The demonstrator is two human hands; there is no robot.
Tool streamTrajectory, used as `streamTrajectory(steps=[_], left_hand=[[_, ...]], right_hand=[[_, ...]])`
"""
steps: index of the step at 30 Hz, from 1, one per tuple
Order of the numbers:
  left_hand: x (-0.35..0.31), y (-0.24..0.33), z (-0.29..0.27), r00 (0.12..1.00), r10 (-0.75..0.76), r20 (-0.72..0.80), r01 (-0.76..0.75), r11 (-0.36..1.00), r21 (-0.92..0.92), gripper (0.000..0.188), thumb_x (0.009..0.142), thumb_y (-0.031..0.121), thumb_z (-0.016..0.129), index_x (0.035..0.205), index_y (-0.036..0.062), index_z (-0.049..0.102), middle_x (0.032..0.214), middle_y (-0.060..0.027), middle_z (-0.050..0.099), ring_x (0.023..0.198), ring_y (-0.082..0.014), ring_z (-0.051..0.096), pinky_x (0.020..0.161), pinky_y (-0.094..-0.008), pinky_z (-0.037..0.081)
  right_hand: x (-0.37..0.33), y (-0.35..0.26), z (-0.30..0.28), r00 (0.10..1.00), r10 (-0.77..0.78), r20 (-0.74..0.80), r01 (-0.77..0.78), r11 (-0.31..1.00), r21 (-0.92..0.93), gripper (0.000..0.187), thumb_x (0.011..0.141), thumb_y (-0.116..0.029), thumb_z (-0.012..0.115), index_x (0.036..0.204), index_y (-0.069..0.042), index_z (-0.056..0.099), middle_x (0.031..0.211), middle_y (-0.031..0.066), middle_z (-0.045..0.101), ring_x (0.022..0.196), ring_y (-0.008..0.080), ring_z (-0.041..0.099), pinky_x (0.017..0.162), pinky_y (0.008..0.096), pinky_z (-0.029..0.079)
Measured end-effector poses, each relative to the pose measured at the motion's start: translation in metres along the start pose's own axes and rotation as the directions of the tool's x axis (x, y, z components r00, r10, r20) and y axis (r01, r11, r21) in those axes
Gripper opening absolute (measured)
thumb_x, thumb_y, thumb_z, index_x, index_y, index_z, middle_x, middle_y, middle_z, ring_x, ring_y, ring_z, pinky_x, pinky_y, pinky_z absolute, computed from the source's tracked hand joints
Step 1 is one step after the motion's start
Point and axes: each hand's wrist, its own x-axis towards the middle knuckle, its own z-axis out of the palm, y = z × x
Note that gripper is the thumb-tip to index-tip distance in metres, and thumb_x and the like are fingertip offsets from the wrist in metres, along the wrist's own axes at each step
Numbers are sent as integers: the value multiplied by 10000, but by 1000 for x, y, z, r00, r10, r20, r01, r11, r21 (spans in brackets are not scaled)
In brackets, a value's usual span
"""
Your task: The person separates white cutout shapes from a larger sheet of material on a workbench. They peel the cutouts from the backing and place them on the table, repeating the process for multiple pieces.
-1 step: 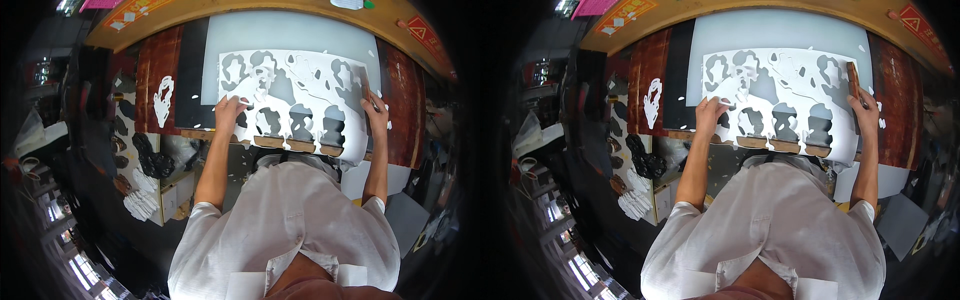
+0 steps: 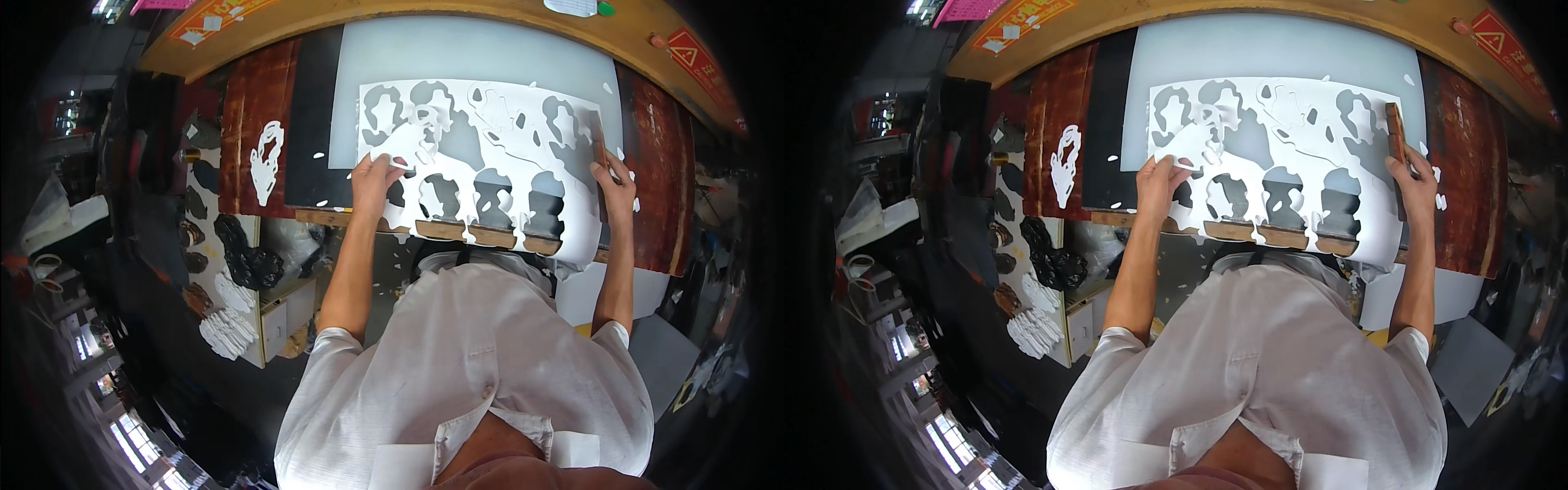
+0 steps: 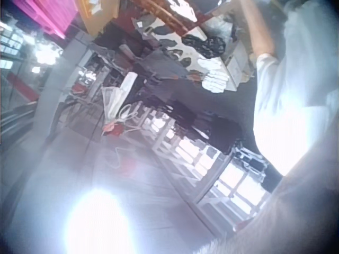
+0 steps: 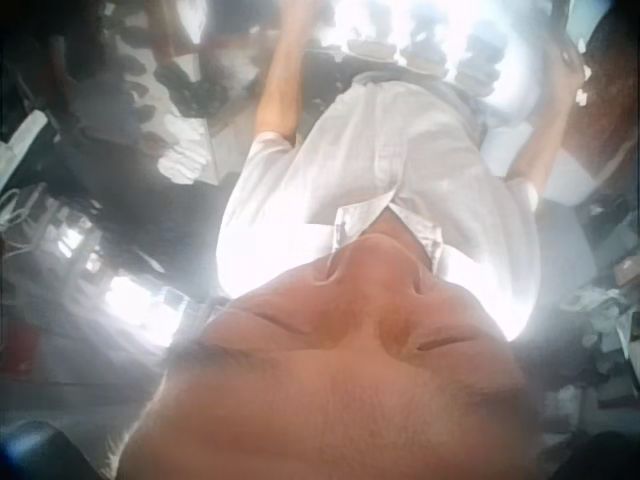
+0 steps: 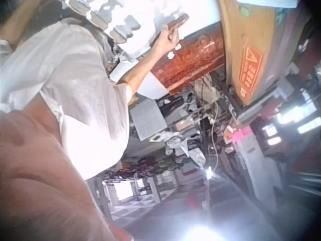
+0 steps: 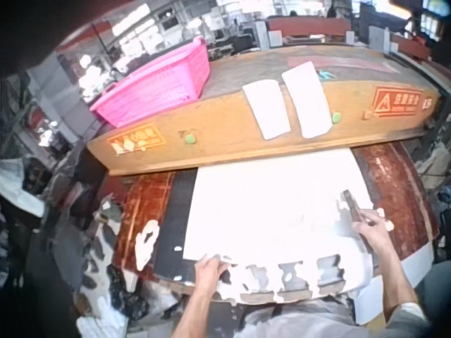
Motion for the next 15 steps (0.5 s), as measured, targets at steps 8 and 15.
streamTrajectory(steps=[8,15], left_hand=[[2,6,-10,995,91,45,-80,974,-214,211,1019,69,613,1205,-14,667,1050,-110,729,828,-181,701,731,-357,627],[-8,36,28,998,54,-19,-57,977,-208,328,1005,70,649,1329,20,667,969,-29,714,726,-87,658,576,-247,546]], right_hand=[[17,40,-86,929,218,-298,-181,972,147,686,871,-356,853,1397,45,670,1236,117,732,1116,186,665,981,299,506],[20,73,-97,959,-145,-245,-131,541,-831,693,884,-477,753,1463,-109,654,1361,245,672,1290,394,632,1096,463,496]])
